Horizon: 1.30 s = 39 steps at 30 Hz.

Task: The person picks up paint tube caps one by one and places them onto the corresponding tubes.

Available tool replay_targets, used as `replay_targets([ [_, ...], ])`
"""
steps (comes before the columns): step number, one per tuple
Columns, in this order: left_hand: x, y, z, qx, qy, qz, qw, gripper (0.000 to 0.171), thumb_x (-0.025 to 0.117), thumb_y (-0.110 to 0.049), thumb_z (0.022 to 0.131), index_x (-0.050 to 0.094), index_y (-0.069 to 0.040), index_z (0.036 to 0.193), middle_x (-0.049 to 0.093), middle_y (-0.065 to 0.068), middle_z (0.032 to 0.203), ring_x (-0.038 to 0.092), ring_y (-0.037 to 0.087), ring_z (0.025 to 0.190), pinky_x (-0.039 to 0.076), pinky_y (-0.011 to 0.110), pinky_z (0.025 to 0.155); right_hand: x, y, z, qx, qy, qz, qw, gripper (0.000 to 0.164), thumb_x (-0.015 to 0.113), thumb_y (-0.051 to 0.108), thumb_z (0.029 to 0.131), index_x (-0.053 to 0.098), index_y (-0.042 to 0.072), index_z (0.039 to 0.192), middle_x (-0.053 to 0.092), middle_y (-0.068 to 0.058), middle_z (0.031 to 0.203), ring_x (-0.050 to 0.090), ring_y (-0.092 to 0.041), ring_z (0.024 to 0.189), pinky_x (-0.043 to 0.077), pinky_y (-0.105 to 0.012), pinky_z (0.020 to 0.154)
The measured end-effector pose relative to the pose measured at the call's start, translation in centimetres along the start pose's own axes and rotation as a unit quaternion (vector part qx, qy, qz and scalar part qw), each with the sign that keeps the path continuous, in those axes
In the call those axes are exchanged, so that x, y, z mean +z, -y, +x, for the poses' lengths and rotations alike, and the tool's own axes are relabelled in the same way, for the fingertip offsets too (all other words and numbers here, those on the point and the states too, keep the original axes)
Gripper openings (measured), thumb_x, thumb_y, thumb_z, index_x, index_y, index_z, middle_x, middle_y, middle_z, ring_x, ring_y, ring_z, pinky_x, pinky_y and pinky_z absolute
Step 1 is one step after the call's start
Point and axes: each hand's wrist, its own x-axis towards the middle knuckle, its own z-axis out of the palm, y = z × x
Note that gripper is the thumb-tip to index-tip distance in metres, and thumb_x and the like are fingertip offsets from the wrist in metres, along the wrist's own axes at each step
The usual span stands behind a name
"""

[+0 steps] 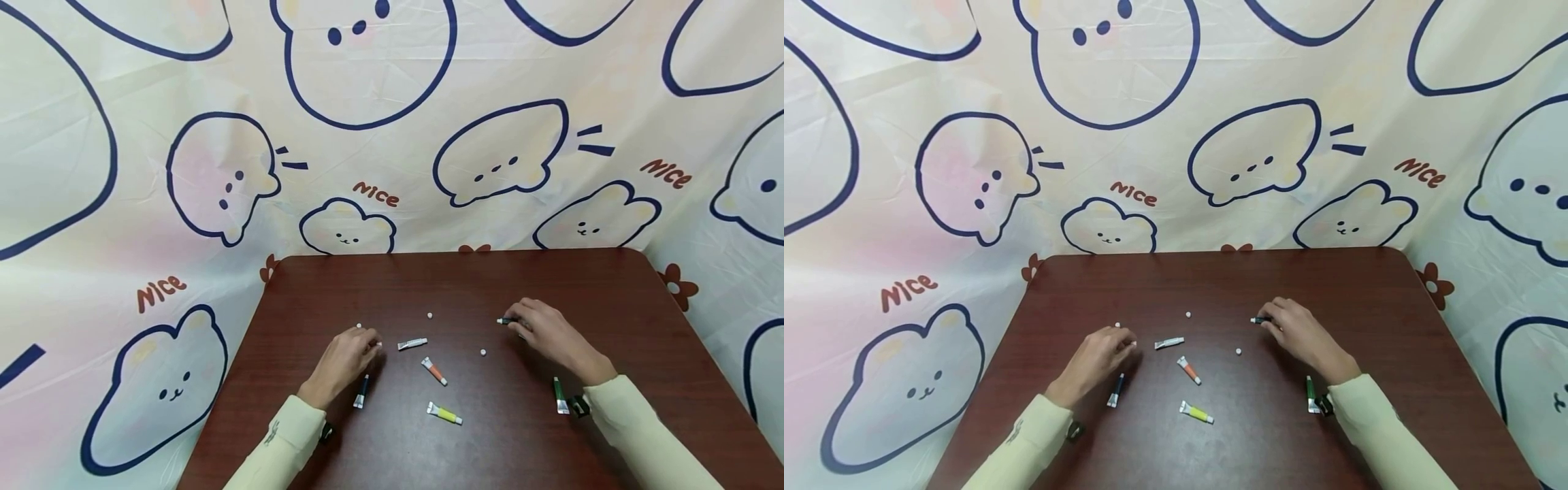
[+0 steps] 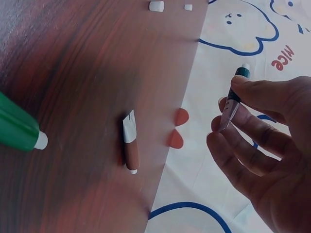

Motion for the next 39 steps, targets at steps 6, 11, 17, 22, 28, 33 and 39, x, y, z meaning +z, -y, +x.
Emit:
replay_targets([
  [6, 0.3, -0.4, 0.6, 0.014, -0.005, -0.003, 0.9999, 0.014, 0.089, -0.011, 0.092, 0.075, -0.013, 0.095, 0.075, -0.001, 0.085, 0.068, 0.015, 0.075, 0.063, 0.039, 0.081, 0.1, 0.4, -0.3, -0.005, -0.003, -0.004, 1.000, 0.015, 0.080, 0.009, 0.099, 0.076, 0.008, 0.113, 0.070, -0.003, 0.104, 0.061, -0.015, 0.087, 0.057, -0.038, 0.075],
  [11, 0.7, -0.8, 1.1, 0.023, -0.003, -0.004, 0.9997, 0.013, 0.087, -0.010, 0.092, 0.075, -0.013, 0.095, 0.074, -0.002, 0.086, 0.069, 0.017, 0.079, 0.061, 0.037, 0.075, 0.2, 0.7, -0.4, -0.008, -0.003, -0.004, 1.000, 0.015, 0.081, 0.008, 0.098, 0.077, 0.008, 0.113, 0.070, -0.003, 0.103, 0.060, -0.014, 0.086, 0.056, -0.036, 0.074],
  [17, 1.1, -1.6, 1.8, 0.029, -0.005, -0.018, 0.9994, 0.010, 0.085, -0.011, 0.093, 0.077, -0.012, 0.097, 0.075, -0.001, 0.088, 0.070, 0.018, 0.082, 0.060, 0.036, 0.073, 0.5, 1.1, -0.4, -0.011, -0.004, -0.006, 1.000, 0.014, 0.081, 0.009, 0.098, 0.077, 0.008, 0.112, 0.070, -0.003, 0.104, 0.062, -0.015, 0.087, 0.057, -0.037, 0.075],
  [22, 1.5, -2.2, 2.5, 0.037, -0.007, -0.017, 0.9992, 0.010, 0.085, -0.013, 0.094, 0.075, -0.012, 0.095, 0.074, -0.001, 0.087, 0.069, 0.017, 0.082, 0.059, 0.035, 0.073, 0.6, 1.5, -0.5, -0.017, -0.005, -0.003, 1.000, 0.014, 0.081, 0.009, 0.098, 0.077, 0.008, 0.112, 0.070, -0.002, 0.103, 0.062, -0.014, 0.087, 0.057, -0.036, 0.075],
  [28, 1.7, -3.1, 3.2, 0.033, 0.004, -0.023, 0.9992, 0.012, 0.086, -0.014, 0.095, 0.074, -0.013, 0.096, 0.073, -0.002, 0.086, 0.066, 0.015, 0.081, 0.057, 0.033, 0.072, 0.9, 2.0, -0.4, -0.009, 0.003, 0.000, 1.000, 0.013, 0.080, 0.011, 0.099, 0.077, 0.010, 0.112, 0.070, -0.001, 0.104, 0.065, -0.015, 0.091, 0.060, -0.038, 0.077],
  [33, 1.8, -3.7, 3.5, 0.035, 0.012, -0.019, 0.9991, 0.011, 0.084, -0.015, 0.096, 0.073, -0.013, 0.096, 0.072, -0.002, 0.086, 0.064, 0.014, 0.080, 0.056, 0.031, 0.071, 1.3, 2.2, -0.3, -0.007, 0.008, 0.004, 1.000, 0.013, 0.080, 0.012, 0.099, 0.077, 0.010, 0.112, 0.070, -0.001, 0.105, 0.065, -0.015, 0.091, 0.060, -0.038, 0.078],
  [39, 2.2, -4.1, 3.8, 0.046, 0.012, -0.015, 0.9988, 0.009, 0.083, -0.016, 0.098, 0.074, -0.013, 0.098, 0.073, -0.004, 0.088, 0.064, 0.013, 0.080, 0.056, 0.030, 0.071, 1.7, 2.4, -0.2, -0.005, 0.010, 0.010, 1.000, 0.013, 0.081, 0.011, 0.099, 0.078, 0.010, 0.111, 0.071, -0.002, 0.104, 0.064, -0.014, 0.089, 0.060, -0.039, 0.077],
])
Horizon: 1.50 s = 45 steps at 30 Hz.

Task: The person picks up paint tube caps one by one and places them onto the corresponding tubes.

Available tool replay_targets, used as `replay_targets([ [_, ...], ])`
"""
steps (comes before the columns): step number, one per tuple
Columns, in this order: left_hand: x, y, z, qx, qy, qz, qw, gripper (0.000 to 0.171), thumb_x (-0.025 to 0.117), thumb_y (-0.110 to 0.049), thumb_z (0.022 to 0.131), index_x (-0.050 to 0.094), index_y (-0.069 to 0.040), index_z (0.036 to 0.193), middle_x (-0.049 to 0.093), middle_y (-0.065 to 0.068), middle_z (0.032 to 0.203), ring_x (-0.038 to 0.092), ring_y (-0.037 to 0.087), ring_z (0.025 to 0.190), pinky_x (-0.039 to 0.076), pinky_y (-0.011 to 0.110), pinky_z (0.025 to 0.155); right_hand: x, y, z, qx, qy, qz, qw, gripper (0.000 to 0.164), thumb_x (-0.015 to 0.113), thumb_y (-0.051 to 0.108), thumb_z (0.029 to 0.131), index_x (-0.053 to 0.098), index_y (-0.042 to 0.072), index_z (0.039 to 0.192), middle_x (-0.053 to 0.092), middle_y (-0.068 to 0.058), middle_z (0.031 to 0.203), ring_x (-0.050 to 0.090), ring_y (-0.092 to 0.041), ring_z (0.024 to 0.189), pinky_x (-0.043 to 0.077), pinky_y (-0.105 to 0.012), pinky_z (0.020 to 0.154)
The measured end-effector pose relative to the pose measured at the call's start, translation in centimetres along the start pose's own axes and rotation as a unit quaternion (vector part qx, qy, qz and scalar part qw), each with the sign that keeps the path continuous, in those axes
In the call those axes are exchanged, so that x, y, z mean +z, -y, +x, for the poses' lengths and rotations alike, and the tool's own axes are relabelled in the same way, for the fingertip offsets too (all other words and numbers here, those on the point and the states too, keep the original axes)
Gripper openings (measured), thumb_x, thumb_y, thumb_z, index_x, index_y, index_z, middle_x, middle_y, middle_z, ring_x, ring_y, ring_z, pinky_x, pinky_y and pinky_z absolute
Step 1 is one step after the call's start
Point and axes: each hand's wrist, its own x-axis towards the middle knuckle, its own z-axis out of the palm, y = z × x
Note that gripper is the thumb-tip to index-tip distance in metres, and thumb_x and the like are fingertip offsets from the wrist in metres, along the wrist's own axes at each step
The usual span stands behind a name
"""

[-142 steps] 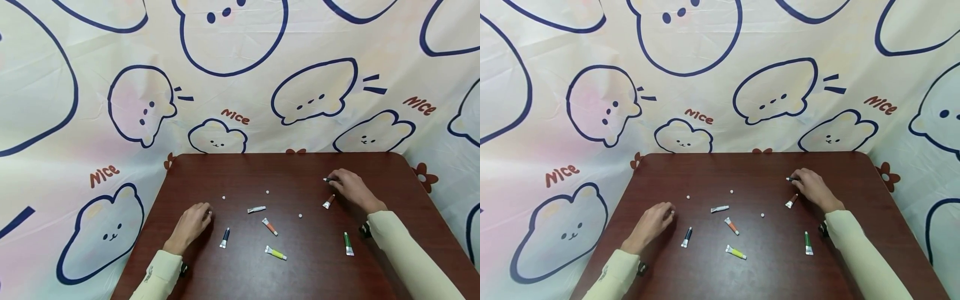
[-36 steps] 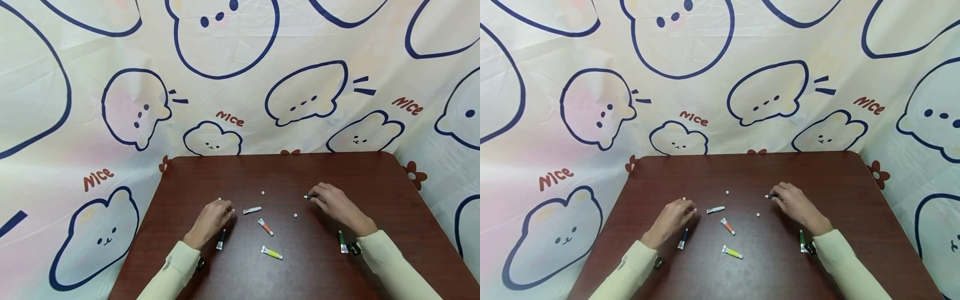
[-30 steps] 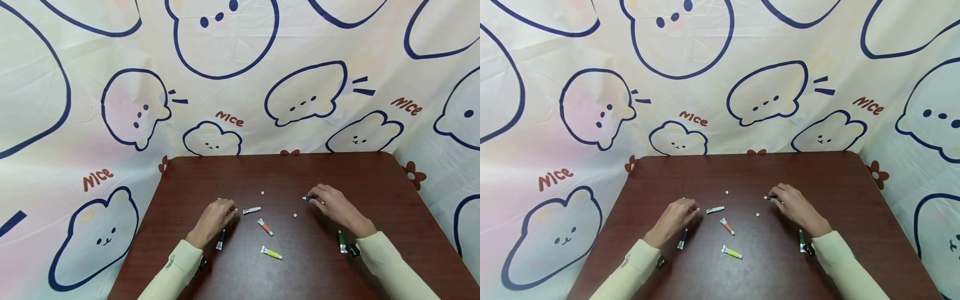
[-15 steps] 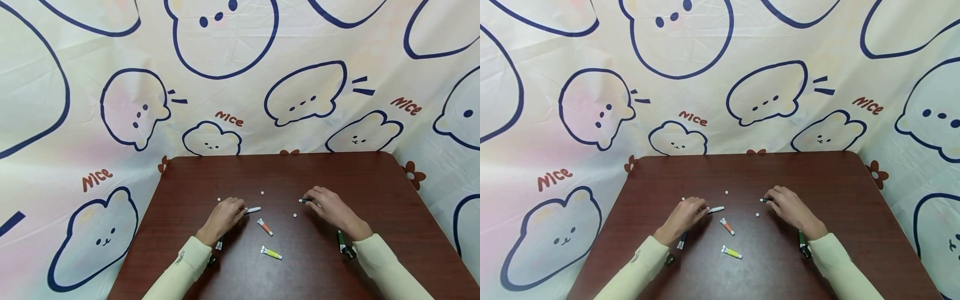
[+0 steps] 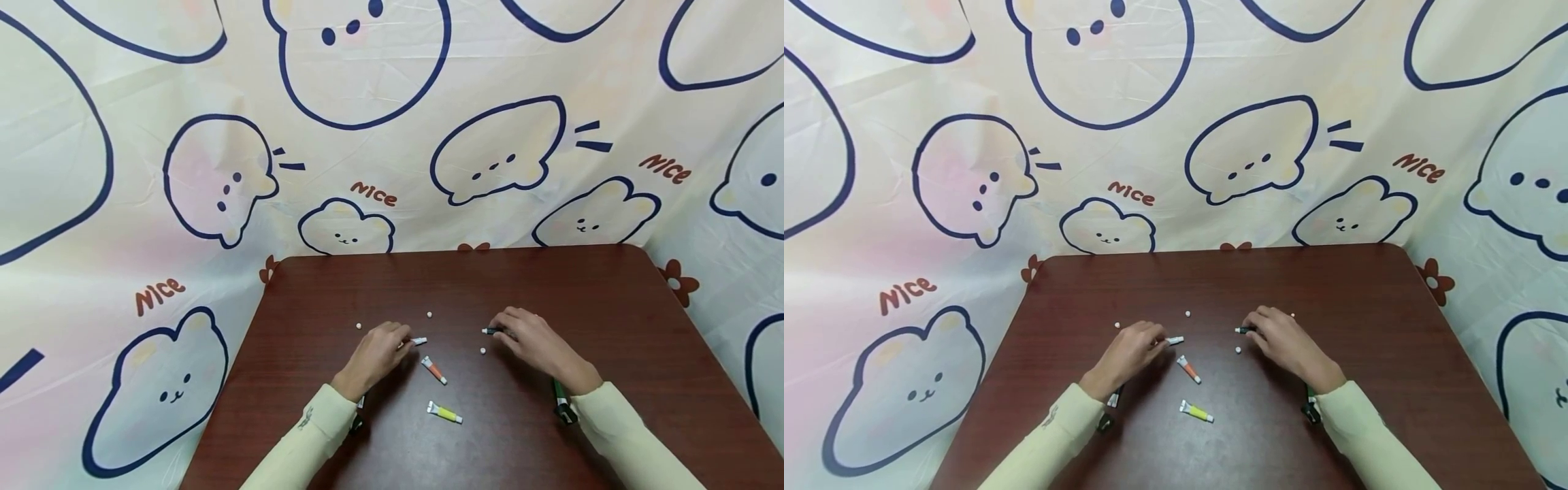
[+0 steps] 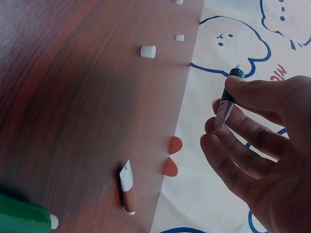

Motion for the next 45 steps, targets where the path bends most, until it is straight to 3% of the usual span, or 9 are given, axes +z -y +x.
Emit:
replay_targets([
  [18, 0.8, -2.0, 1.4, 0.011, 0.023, -0.019, 0.9995, 0.007, 0.078, -0.020, 0.103, 0.075, -0.013, 0.103, 0.075, -0.002, 0.095, 0.069, 0.014, 0.089, 0.060, 0.032, 0.079, 0.4, 1.7, 0.2, -0.024, 0.000, -0.006, 1.000, 0.013, 0.083, 0.011, 0.097, 0.076, 0.014, 0.107, 0.068, 0.003, 0.100, 0.059, -0.009, 0.084, 0.055, -0.030, 0.072],
  [27, 1.3, -2.5, 1.6, 0.029, 0.019, -0.008, 0.9994, 0.008, 0.076, -0.020, 0.104, 0.073, -0.015, 0.099, 0.073, -0.004, 0.093, 0.066, 0.012, 0.086, 0.058, 0.029, 0.077, 0.8, 2.5, 0.1, -0.022, 0.004, -0.001, 1.000, 0.011, 0.082, 0.014, 0.098, 0.077, 0.015, 0.107, 0.067, 0.004, 0.100, 0.060, -0.009, 0.086, 0.056, -0.030, 0.073],
  [38, 1.6, -3.4, 1.9, 0.041, 0.015, -0.004, 0.9990, 0.010, 0.074, -0.023, 0.106, 0.074, -0.014, 0.103, 0.075, -0.002, 0.098, 0.070, 0.013, 0.092, 0.060, 0.029, 0.081, 1.3, 3.5, 0.1, -0.054, -0.005, -0.011, 0.998, 0.011, 0.082, 0.012, 0.098, 0.076, 0.014, 0.107, 0.069, 0.003, 0.101, 0.063, -0.011, 0.088, 0.058, -0.032, 0.076],
  [45, 1.4, -4.2, 2.0, 0.063, 0.013, 0.002, 0.9979, 0.010, 0.073, -0.024, 0.107, 0.073, -0.015, 0.103, 0.074, -0.003, 0.096, 0.069, 0.012, 0.090, 0.060, 0.027, 0.080, 1.5, 4.2, -0.1, -0.045, 0.012, -0.010, 0.999, 0.012, 0.082, 0.012, 0.098, 0.076, 0.014, 0.108, 0.068, 0.003, 0.101, 0.062, -0.008, 0.086, 0.059, -0.030, 0.076],
])
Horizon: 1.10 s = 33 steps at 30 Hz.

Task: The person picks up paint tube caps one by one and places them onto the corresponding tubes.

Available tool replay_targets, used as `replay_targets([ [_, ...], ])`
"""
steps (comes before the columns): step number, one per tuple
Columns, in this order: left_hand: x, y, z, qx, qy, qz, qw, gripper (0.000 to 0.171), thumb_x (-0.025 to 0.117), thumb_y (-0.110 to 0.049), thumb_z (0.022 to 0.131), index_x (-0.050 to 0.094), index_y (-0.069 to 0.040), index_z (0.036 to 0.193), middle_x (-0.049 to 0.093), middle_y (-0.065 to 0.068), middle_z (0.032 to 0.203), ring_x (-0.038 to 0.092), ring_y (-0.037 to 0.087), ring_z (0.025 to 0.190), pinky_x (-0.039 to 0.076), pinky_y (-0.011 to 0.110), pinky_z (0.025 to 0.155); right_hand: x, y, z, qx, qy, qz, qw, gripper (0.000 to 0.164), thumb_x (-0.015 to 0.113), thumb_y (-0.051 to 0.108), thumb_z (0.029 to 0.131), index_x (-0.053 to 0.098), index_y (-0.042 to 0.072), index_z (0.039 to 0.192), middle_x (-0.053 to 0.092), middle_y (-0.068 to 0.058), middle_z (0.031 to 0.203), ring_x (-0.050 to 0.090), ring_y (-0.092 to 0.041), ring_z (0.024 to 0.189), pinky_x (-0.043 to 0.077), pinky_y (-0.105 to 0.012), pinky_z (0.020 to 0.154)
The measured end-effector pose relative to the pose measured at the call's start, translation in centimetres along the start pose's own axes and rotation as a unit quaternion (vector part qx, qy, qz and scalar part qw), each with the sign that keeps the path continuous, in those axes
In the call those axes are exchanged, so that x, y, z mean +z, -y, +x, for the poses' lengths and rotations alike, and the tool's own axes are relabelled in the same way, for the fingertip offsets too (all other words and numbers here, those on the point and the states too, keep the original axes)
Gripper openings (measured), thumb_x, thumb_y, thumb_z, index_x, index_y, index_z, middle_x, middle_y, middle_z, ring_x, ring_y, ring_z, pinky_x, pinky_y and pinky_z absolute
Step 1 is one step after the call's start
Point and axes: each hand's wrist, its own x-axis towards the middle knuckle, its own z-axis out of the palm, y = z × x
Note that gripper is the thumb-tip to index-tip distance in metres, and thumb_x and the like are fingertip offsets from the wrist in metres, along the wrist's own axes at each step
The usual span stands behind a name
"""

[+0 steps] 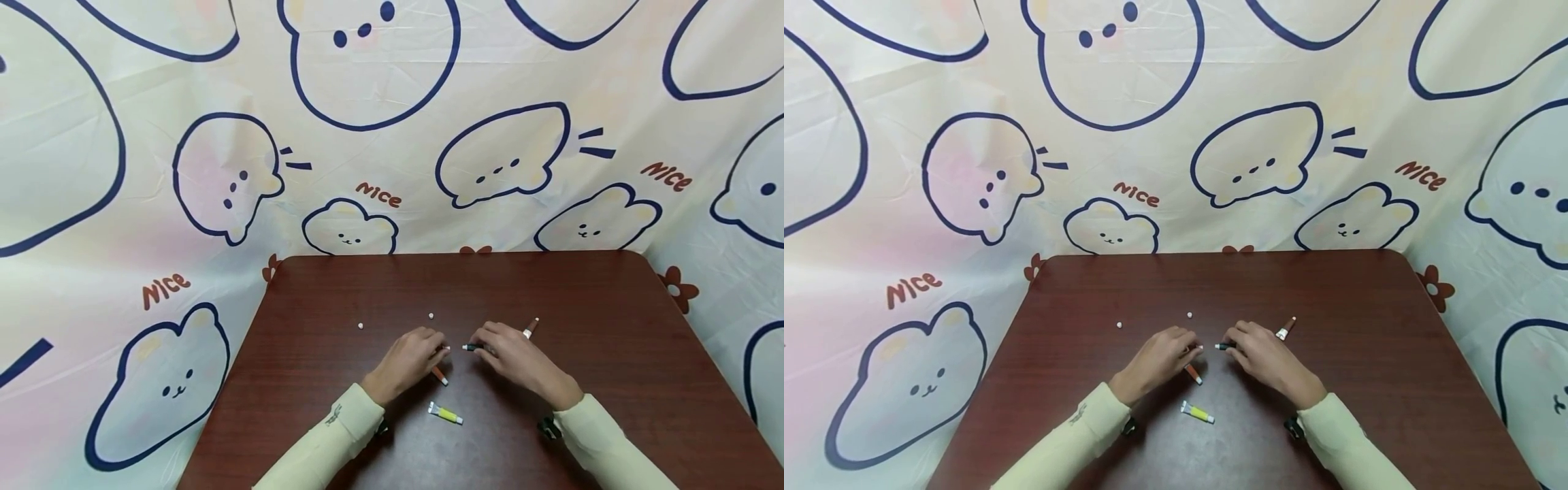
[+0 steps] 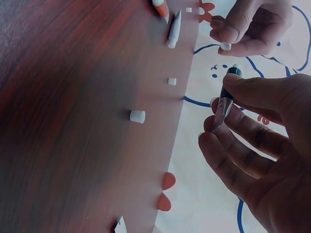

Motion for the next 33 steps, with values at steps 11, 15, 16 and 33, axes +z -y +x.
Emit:
replay_targets([
  [11, 0.0, -0.5, 0.2, -0.003, 0.006, -0.007, 1.0000, 0.009, 0.074, -0.023, 0.106, 0.073, -0.015, 0.103, 0.074, -0.004, 0.095, 0.069, 0.011, 0.090, 0.060, 0.028, 0.079, 0.5, 0.5, 0.0, -0.031, -0.010, 0.010, 0.999, 0.012, 0.083, 0.013, 0.097, 0.076, 0.016, 0.107, 0.068, 0.005, 0.100, 0.060, -0.004, 0.083, 0.057, -0.025, 0.071],
  [15, 0.2, -0.6, 0.2, 0.003, -0.005, -0.008, 1.0000, 0.009, 0.076, -0.023, 0.105, 0.073, -0.016, 0.101, 0.075, -0.004, 0.096, 0.069, 0.011, 0.090, 0.060, 0.027, 0.079, 0.7, 0.6, 0.1, -0.033, -0.012, 0.010, 0.999, 0.014, 0.084, 0.013, 0.096, 0.076, 0.016, 0.107, 0.068, 0.005, 0.099, 0.058, -0.004, 0.082, 0.057, -0.025, 0.071],
  [16, 0.2, -0.7, 0.2, 0.004, -0.007, -0.007, 0.9999, 0.009, 0.076, -0.023, 0.105, 0.072, -0.016, 0.100, 0.075, -0.004, 0.096, 0.069, 0.011, 0.090, 0.060, 0.027, 0.078, 0.8, 0.7, 0.1, -0.033, -0.011, 0.010, 0.999, 0.014, 0.084, 0.013, 0.096, 0.076, 0.015, 0.107, 0.067, 0.004, 0.099, 0.058, -0.004, 0.082, 0.056, -0.025, 0.070],
  [33, 0.5, -1.3, 0.0, 0.003, -0.003, -0.027, 0.9996, 0.008, 0.072, -0.022, 0.107, 0.069, -0.015, 0.104, 0.071, -0.007, 0.090, 0.063, 0.006, 0.082, 0.055, 0.022, 0.071, 1.3, 0.8, 0.1, -0.048, -0.014, 0.006, 0.999, 0.012, 0.083, 0.013, 0.098, 0.076, 0.013, 0.108, 0.067, 0.002, 0.100, 0.060, -0.006, 0.083, 0.058, -0.028, 0.071],
])
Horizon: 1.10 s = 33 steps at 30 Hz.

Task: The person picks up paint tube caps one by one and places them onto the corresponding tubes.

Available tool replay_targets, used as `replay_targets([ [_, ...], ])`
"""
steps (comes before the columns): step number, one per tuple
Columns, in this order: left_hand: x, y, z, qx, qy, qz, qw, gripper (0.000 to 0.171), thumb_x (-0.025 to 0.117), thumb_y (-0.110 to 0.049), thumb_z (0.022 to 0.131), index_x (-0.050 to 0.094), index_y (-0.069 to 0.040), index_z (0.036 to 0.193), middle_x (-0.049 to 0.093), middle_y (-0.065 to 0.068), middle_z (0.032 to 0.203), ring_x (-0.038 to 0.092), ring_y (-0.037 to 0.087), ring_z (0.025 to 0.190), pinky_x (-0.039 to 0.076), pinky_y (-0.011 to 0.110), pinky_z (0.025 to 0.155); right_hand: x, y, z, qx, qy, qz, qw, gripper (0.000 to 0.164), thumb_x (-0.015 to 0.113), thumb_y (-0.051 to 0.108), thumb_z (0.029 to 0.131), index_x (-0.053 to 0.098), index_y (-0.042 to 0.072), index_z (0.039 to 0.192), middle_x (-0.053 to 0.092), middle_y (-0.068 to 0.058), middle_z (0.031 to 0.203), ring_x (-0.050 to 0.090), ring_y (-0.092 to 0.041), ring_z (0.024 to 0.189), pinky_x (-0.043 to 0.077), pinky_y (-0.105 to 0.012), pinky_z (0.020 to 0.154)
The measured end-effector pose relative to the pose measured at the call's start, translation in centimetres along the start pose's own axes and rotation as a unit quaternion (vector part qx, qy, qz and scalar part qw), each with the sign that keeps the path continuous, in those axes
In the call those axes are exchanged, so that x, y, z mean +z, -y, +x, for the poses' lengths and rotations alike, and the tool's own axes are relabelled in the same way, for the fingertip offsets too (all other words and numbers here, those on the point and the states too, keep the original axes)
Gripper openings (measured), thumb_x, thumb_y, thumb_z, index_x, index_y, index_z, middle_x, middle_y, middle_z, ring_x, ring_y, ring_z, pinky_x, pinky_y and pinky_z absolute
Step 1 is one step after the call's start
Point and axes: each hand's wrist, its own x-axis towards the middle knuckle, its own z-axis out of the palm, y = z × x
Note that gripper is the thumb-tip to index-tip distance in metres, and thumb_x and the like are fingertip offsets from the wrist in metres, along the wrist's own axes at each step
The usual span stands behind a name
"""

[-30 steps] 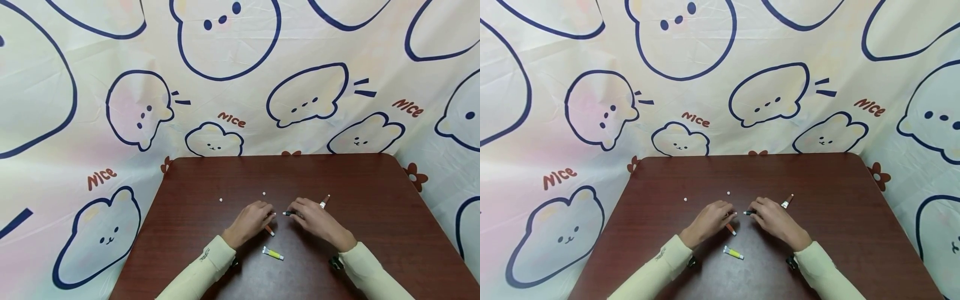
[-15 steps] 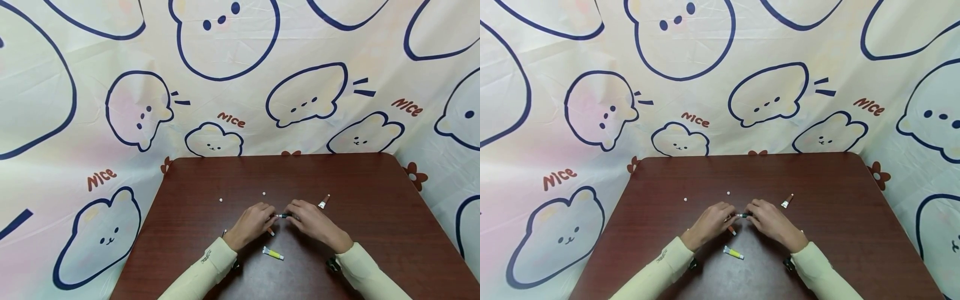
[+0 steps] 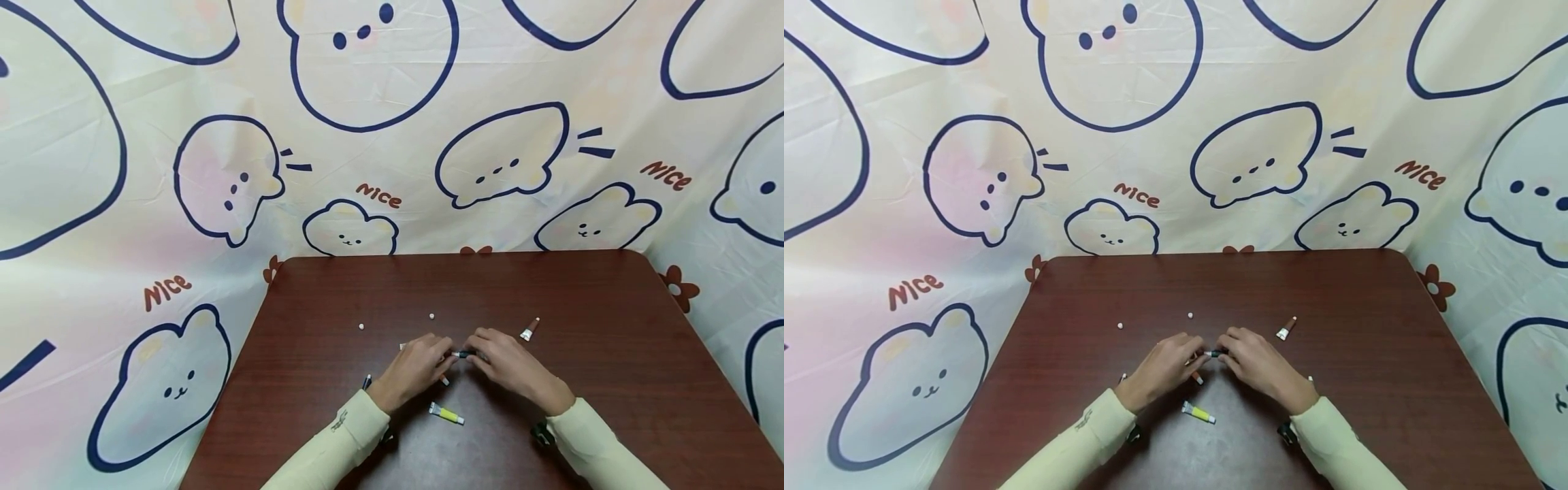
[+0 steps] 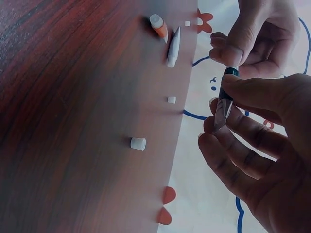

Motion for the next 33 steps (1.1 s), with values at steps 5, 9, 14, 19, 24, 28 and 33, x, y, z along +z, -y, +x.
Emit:
replay_targets([
  [5, 0.18, -0.03, 0.01, 0.001, -0.005, -0.010, 0.9999, 0.008, 0.075, -0.021, 0.105, 0.071, -0.015, 0.108, 0.074, -0.008, 0.092, 0.066, 0.006, 0.085, 0.056, 0.022, 0.073, 0.01, 0.06, -0.02, -0.001, 0.002, -0.008, 1.000, 0.013, 0.083, 0.014, 0.098, 0.075, 0.012, 0.109, 0.067, 0.002, 0.100, 0.061, -0.007, 0.084, 0.058, -0.028, 0.073],
  [9, 0.27, -0.06, 0.06, 0.011, -0.016, -0.012, 0.9997, 0.008, 0.075, -0.020, 0.105, 0.071, -0.015, 0.110, 0.077, -0.006, 0.099, 0.069, 0.007, 0.089, 0.059, 0.023, 0.076, -0.08, 0.12, -0.06, 0.003, 0.002, -0.017, 1.000, 0.014, 0.083, 0.013, 0.097, 0.075, 0.012, 0.109, 0.067, 0.002, 0.100, 0.061, -0.009, 0.085, 0.059, -0.029, 0.074],
  [14, 0.28, -0.05, 0.12, 0.014, -0.020, -0.014, 0.9996, 0.008, 0.071, -0.020, 0.108, 0.072, -0.015, 0.114, 0.077, -0.005, 0.103, 0.070, 0.008, 0.091, 0.060, 0.025, 0.078, -0.12, 0.07, -0.10, 0.002, -0.004, -0.021, 1.000, 0.013, 0.083, 0.013, 0.098, 0.074, 0.012, 0.108, 0.066, 0.002, 0.100, 0.061, -0.009, 0.085, 0.059, -0.029, 0.073],
  [19, 0.19, -0.05, 0.18, 0.006, -0.016, -0.012, 0.9998, 0.012, 0.073, -0.023, 0.107, 0.071, -0.014, 0.114, 0.078, -0.004, 0.100, 0.070, 0.009, 0.089, 0.059, 0.025, 0.076, -0.18, 0.01, -0.16, -0.005, -0.008, -0.017, 1.000, 0.012, 0.082, 0.013, 0.098, 0.073, 0.012, 0.107, 0.065, 0.002, 0.099, 0.058, -0.008, 0.083, 0.057, -0.027, 0.071],
  [24, 0.12, -0.08, 0.26, 0.005, -0.018, -0.004, 0.9998, 0.012, 0.075, -0.025, 0.105, 0.070, -0.014, 0.106, 0.076, -0.006, 0.094, 0.068, 0.007, 0.085, 0.057, 0.023, 0.073, -0.25, -0.03, -0.16, -0.001, -0.012, -0.016, 1.000, 0.012, 0.081, 0.014, 0.099, 0.073, 0.013, 0.107, 0.064, 0.004, 0.098, 0.056, -0.007, 0.082, 0.055, -0.027, 0.071],
  [28, 0.19, -0.01, 0.34, 0.012, -0.029, -0.007, 0.9995, 0.009, 0.073, -0.022, 0.106, 0.073, -0.015, 0.111, 0.078, -0.005, 0.101, 0.069, 0.008, 0.088, 0.058, 0.024, 0.077, -0.24, -0.04, -0.14, 0.005, -0.011, -0.017, 1.000, 0.012, 0.081, 0.014, 0.100, 0.074, 0.013, 0.109, 0.065, 0.003, 0.100, 0.057, -0.007, 0.083, 0.056, -0.027, 0.072],
  [33, 0.34, 0.10, 0.40, 0.025, -0.042, -0.003, 0.9988, 0.009, 0.075, -0.018, 0.104, 0.072, -0.016, 0.113, 0.077, -0.005, 0.103, 0.068, 0.008, 0.090, 0.059, 0.024, 0.079, -0.22, 0.01, -0.09, 0.007, -0.012, -0.018, 1.000, 0.012, 0.081, 0.013, 0.099, 0.075, 0.012, 0.110, 0.066, 0.003, 0.101, 0.059, -0.007, 0.085, 0.057, -0.027, 0.073],
])
